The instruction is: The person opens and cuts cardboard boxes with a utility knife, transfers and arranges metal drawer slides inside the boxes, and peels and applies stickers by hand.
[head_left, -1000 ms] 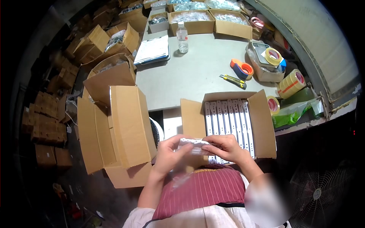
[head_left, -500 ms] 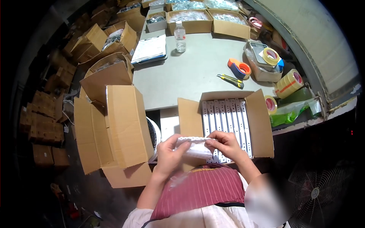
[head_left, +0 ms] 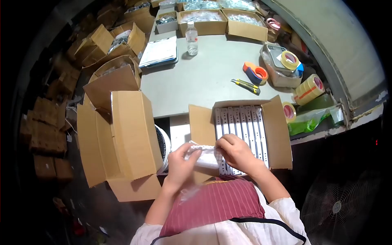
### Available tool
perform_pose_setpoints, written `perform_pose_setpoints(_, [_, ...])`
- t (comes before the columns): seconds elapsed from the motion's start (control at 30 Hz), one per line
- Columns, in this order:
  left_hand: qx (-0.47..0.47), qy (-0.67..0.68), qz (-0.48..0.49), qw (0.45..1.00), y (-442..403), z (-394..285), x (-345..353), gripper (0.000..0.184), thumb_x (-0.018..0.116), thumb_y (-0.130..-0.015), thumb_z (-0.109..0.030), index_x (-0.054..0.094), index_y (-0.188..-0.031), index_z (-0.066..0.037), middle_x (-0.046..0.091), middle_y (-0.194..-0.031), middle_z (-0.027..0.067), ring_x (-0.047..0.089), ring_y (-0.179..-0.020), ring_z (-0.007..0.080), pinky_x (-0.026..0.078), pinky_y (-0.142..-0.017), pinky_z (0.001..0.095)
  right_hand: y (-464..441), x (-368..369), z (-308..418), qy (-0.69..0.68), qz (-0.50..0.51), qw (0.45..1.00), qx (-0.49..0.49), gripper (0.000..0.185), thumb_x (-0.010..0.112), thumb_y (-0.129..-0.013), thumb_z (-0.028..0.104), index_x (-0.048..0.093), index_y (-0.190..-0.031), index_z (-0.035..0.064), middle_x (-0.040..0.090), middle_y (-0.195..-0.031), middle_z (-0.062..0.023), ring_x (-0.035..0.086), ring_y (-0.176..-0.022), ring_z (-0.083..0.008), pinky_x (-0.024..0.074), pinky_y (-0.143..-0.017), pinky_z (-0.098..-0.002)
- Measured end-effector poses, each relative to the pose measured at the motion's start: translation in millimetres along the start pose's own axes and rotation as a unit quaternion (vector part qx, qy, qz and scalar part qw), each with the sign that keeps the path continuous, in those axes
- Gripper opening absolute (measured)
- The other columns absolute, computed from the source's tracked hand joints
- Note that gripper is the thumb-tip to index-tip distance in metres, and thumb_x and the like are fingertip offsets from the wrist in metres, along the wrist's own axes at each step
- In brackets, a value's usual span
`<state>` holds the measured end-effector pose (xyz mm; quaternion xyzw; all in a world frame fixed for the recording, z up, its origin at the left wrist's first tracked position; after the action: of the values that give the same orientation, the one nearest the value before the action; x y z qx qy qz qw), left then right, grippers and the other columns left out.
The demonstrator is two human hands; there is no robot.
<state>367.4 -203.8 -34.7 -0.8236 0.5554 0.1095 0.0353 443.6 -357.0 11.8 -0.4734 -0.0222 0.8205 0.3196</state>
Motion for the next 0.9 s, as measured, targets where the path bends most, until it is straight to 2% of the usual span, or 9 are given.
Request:
perform_pose_setpoints(0.2, [-0.059, 0.033, 0.014, 0.998, -6.5, 39.6, -0.9, 0.022, 0.071, -0.086, -0.014, 0.070, -0.099, 0.004, 0.074, -0.087, 0.0116, 0.068, -0.080, 0.0136, 0.052, -0.073, 0.0301, 6.1, 15.5, 4.2, 0.030, 0.006, 0.996, -0.078, 0.027, 0.063, -0.070, -0.002, 0.061, -0.097, 0.0018, 0.063, -0.089, -0.0145, 0.064, -0.084, -0.0329, 0.0529, -0.074, -0.0411])
perform_pose_setpoints(0.3, [-0.055, -0.005, 0.007, 0.998, -8.1, 54.6, -2.1, 0.027, 0.072, -0.085, -0.018, 0.070, -0.099, 0.004, 0.074, -0.087, 0.0149, 0.071, -0.081, 0.0198, 0.052, -0.073, 0.0325, 0.0, 8.3, -65.1, -0.065, -0.050, 0.995, 0.057, 0.010, 0.067, -0.083, 0.002, 0.064, -0.092, 0.0017, 0.064, -0.085, -0.0127, 0.065, -0.076, -0.0285, 0.0526, -0.068, -0.0379])
perform_pose_setpoints(0.37, [-0.047, -0.034, -0.003, 0.998, -7.8, 58.2, -2.1, 0.029, 0.072, -0.084, -0.020, 0.070, -0.099, 0.005, 0.074, -0.087, 0.0160, 0.071, -0.080, 0.0223, 0.053, -0.073, 0.0331, -14.7, 16.1, -100.8, -0.035, 0.048, 0.988, 0.145, 0.009, 0.064, -0.084, 0.006, 0.063, -0.090, 0.0005, 0.065, -0.088, -0.0168, 0.064, -0.084, -0.0364, 0.0512, -0.074, -0.0452])
perform_pose_setpoints(0.47, [-0.043, -0.009, 0.002, 0.999, -8.4, 56.3, -0.9, 0.029, 0.072, -0.085, -0.020, 0.070, -0.100, 0.005, 0.073, -0.087, 0.0166, 0.071, -0.080, 0.0245, 0.053, -0.074, 0.0339, -21.4, 48.4, -125.6, -0.037, 0.136, 0.978, 0.155, 0.014, 0.065, -0.081, 0.012, 0.063, -0.085, -0.0013, 0.065, -0.083, -0.0184, 0.064, -0.081, -0.0374, 0.0514, -0.073, -0.0440])
perform_pose_setpoints(0.57, [-0.060, -0.009, 0.025, 0.998, -8.3, 53.4, 0.4, 0.023, 0.071, -0.088, -0.012, 0.069, -0.103, 0.005, 0.074, -0.091, 0.0082, 0.066, -0.083, 0.0112, 0.052, -0.075, 0.0278, -26.0, 78.2, -135.8, 0.002, 0.185, 0.975, 0.125, 0.015, 0.063, -0.080, 0.014, 0.063, -0.082, -0.0009, 0.066, -0.082, -0.0201, 0.065, -0.080, -0.0377, 0.0524, -0.075, -0.0466])
perform_pose_setpoints(0.67, [-0.062, 0.004, 0.022, 0.998, -6.0, 48.2, -2.0, 0.023, 0.072, -0.088, -0.014, 0.070, -0.103, 0.005, 0.074, -0.091, 0.0091, 0.066, -0.083, 0.0120, 0.052, -0.075, 0.0286, -31.7, 81.7, -133.5, 0.096, 0.148, 0.979, 0.098, 0.013, 0.060, -0.081, 0.012, 0.061, -0.083, -0.0005, 0.066, -0.084, -0.0192, 0.065, -0.082, -0.0381, 0.0530, -0.077, -0.0477])
perform_pose_setpoints(0.77, [-0.027, -0.025, -0.006, 0.999, -5.1, 44.6, -6.7, 0.027, 0.070, -0.086, -0.020, 0.068, -0.096, 0.005, 0.072, -0.083, 0.0167, 0.071, -0.077, 0.0258, 0.053, -0.071, 0.0347, -34.0, 69.2, -138.2, 0.179, 0.101, 0.974, 0.093, 0.008, 0.059, -0.081, 0.006, 0.061, -0.085, 0.0000, 0.066, -0.085, -0.0181, 0.065, -0.082, -0.0382, 0.0530, -0.075, -0.0473])
perform_pose_setpoints(0.83, [-0.026, -0.031, -0.008, 0.999, -6.0, 47.6, -6.2, 0.026, 0.070, -0.087, -0.021, 0.068, -0.095, 0.004, 0.072, -0.082, 0.0171, 0.071, -0.075, 0.0266, 0.053, -0.071, 0.0351, -33.2, 50.6, -149.1, 0.050, 0.085, 0.988, 0.120, 0.008, 0.060, -0.080, 0.004, 0.061, -0.087, 0.0000, 0.066, -0.087, -0.0182, 0.066, -0.082, -0.0373, 0.0529, -0.074, -0.0452])
perform_pose_setpoints(0.9, [-0.027, -0.031, -0.008, 0.999, -5.0, 49.1, -5.4, 0.026, 0.070, -0.087, -0.021, 0.068, -0.094, 0.004, 0.072, -0.082, 0.0175, 0.071, -0.075, 0.0271, 0.053, -0.070, 0.0352, -25.0, 53.4, -148.8, -0.019, 0.139, 0.977, 0.158, 0.011, 0.061, -0.080, 0.002, 0.060, -0.091, -0.0004, 0.067, -0.088, -0.0188, 0.066, -0.083, -0.0370, 0.0527, -0.075, -0.0427])
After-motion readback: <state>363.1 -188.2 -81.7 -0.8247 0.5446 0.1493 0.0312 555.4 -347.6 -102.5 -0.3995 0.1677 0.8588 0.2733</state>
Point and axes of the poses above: each hand's wrist, its own y-axis away from the middle knuckle, its own x-axis out of the palm, z = x × y, the point moved 10 cm from there along -y, towards the middle knuckle
